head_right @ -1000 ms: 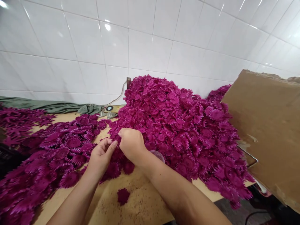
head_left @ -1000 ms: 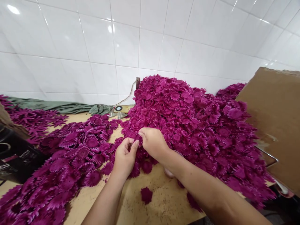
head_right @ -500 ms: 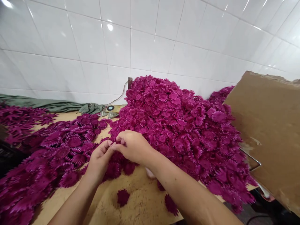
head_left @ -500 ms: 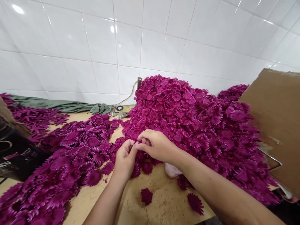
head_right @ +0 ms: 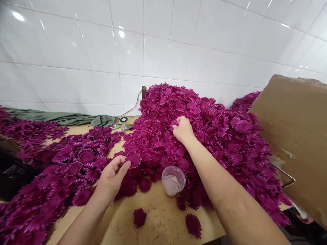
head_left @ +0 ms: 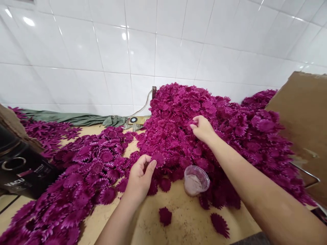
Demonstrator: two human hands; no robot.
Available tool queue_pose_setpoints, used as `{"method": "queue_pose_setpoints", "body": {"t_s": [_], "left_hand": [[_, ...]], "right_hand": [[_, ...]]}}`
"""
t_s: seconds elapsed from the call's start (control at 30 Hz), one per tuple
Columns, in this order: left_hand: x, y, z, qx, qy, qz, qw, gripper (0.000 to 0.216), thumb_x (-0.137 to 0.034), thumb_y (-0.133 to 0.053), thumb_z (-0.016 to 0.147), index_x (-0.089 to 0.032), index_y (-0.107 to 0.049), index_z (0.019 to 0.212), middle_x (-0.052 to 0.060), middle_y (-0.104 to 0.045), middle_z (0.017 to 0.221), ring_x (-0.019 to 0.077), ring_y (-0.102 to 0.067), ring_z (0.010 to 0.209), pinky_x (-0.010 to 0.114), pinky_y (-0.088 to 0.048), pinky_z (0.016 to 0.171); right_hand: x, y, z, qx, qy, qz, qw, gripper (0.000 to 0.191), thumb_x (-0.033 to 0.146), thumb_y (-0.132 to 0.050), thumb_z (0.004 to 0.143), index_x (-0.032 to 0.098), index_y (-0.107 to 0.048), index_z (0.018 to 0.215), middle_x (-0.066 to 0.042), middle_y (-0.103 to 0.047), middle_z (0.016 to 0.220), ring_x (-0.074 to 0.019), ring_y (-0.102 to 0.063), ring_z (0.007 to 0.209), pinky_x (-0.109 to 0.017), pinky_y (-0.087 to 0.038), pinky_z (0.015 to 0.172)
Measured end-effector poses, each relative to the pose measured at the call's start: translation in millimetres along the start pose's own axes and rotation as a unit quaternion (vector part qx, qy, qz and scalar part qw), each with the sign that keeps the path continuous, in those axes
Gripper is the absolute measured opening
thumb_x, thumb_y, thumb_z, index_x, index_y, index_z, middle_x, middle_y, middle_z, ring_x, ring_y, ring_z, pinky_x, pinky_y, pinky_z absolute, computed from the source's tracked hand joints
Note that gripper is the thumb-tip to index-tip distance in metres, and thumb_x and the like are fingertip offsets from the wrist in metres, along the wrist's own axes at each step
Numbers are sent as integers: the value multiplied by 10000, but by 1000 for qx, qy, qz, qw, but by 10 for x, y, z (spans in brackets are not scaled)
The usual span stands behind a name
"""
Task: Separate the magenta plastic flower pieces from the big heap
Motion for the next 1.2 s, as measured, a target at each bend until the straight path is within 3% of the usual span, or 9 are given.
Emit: {"method": "queue_pose_setpoints", "body": {"t_s": [0.1, 0.27, 0.4, 0.5, 0.6, 0.7, 0.9, 1.03, 1.2], "left_hand": [[58, -106, 24, 12, 30, -30, 999, 202, -352, -629, 598, -179, -543, 657, -39, -489, 577, 111, -445, 577, 230, -381, 570], [163, -187, 12, 17, 65, -62, 996, 295, -423, -653, 583, -175, -495, 558, -65, -438, 482, 77, -364, 469, 201, -311, 469], [171, -153, -2, 5, 58, -65, 996, 393, -483, -651, 588, -176, -429, 486, -76, -381, 446, 64, -304, 446, 190, -265, 445], [165, -203, -23, 19, 56, -77, 995, 425, -539, -619, 605, -172, -441, 487, -67, -387, 458, 70, -317, 464, 195, -276, 465], [148, -242, -55, 41, 58, -88, 994, 443, -582, -575, 628, -172, -453, 510, -60, -396, 474, 77, -323, 472, 203, -274, 467], [88, -223, -77, 50, 52, -81, 994, 419, -567, -579, 635, -179, -451, 544, -64, -390, 495, 80, -316, 479, 205, -275, 470], [-15, -162, -98, 36, 35, -23, 998, 380, -522, -611, 615, -191, -436, 550, -75, -343, 488, 80, -271, 465, 211, -253, 458], [-32, 59, -154, -2, 9, -32, 999, 365, -507, -602, 649, -187, -441, 578, -70, -351, 521, 80, -285, 491, 199, -266, 474], [35, 200, -198, 4, 41, -68, 997, 358, -499, -609, 660, -184, -446, 607, -63, -373, 549, 81, -307, 513, 190, -294, 489]], "right_hand": [[268, -19, -234, 26, 98, -1, 995, 500, 187, -623, 649, 75, -500, 1120, -187, -506, 1115, -259, -496, 1007, -387, -364, 892], [866, -179, -971, 165, 216, 99, 957, 128, 288, -553, 748, 171, -604, 740, -41, -573, 783, -153, -525, 750, -307, -417, 728], [845, -441, -1236, 306, 165, 164, 923, 199, 328, -625, 690, 166, -515, 655, 12, -503, 654, -99, -450, 597, -242, -372, 574], [726, -716, -1394, 469, 84, 258, 840, 305, 409, -658, 638, 166, -476, 661, 46, -470, 584, -78, -410, 541, -225, -335, 531], [749, -749, -1449, 527, 61, 351, 772, 394, 495, -666, 578, 162, -465, 642, 67, -447, 552, -61, -379, 517, -216, -305, 520], [784, -675, -1364, 483, 54, 393, 780, 382, 476, -672, 568, 157, -468, 622, 78, -434, 528, -54, -368, 500, -210, -292, 516], [650, -611, -1063, 365, 29, 331, 870, 190, 216, -581, 687, 167, -448, 561, 85, -406, 451, -61, -355, 444, -210, -280, 488], [94, -146, -523, 103, -51, 230, 966, 240, 82, -519, 699, 175, -405, 509, 84, -380, 444, -65, -335, 451, -210, -270, 498], [-39, -51, -478, 154, -97, 278, 943, 206, 78, -465, 737, 172, -425, 558, 58, -469, 450, -72, -445, 442, -206, -350, 503]]}}
Point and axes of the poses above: each hand's wrist, its own z-axis towards the middle knuckle, its own y-axis out of the back of the hand, x = y × z, the point moved 10 cm from there along z, towards the middle knuckle
